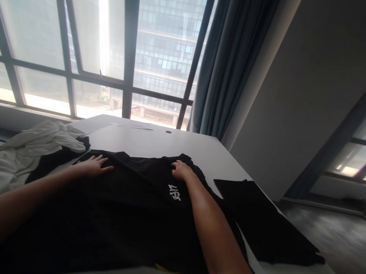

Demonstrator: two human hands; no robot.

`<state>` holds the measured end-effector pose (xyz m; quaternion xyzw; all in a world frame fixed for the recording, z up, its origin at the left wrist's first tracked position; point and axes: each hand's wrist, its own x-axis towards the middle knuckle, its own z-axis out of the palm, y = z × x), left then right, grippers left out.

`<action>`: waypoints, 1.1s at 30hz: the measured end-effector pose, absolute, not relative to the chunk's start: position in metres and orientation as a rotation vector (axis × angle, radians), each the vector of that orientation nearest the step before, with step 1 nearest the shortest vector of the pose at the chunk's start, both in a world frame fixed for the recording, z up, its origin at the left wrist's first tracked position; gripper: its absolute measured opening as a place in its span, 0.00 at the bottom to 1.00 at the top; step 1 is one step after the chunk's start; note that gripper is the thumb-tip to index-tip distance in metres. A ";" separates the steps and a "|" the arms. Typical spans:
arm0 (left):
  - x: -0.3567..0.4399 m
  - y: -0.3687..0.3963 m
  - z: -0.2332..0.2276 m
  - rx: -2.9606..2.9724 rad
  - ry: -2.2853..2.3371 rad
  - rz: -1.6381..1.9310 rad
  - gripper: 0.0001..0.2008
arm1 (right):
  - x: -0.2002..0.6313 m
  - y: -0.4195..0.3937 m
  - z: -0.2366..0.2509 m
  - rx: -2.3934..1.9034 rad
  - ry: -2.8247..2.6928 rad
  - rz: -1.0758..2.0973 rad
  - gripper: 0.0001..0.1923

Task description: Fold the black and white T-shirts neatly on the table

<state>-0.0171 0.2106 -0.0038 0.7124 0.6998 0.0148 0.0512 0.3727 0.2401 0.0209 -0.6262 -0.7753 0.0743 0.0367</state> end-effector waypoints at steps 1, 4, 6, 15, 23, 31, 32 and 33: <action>-0.019 0.210 -0.002 2.134 2.132 0.009 0.46 | 0.371 0.244 0.021 -1.989 -2.377 0.237 0.32; -0.028 0.210 0.000 2.126 2.106 -0.022 0.44 | 0.372 0.257 0.022 -2.180 -2.348 0.256 0.33; -0.038 0.213 -0.002 2.160 2.095 -0.002 0.41 | 0.376 0.264 0.022 -2.282 -2.306 0.227 0.34; -0.059 0.228 -0.014 2.184 2.074 0.050 0.40 | 0.371 0.298 0.033 -2.463 -2.176 0.086 0.34; -0.056 0.222 -0.014 2.151 2.100 0.045 0.42 | 0.365 0.313 0.022 -2.509 -2.023 -0.086 0.35; -0.046 0.212 -0.005 2.156 2.114 0.062 0.39 | 0.381 0.269 -0.001 -2.206 -2.303 0.332 0.40; -0.045 0.211 -0.003 2.167 2.112 0.069 0.39 | 0.385 0.265 -0.004 -2.207 -2.280 0.339 0.39; -0.044 0.210 0.000 2.184 2.104 0.074 0.39 | 0.388 0.263 -0.006 -2.213 -2.259 0.337 0.38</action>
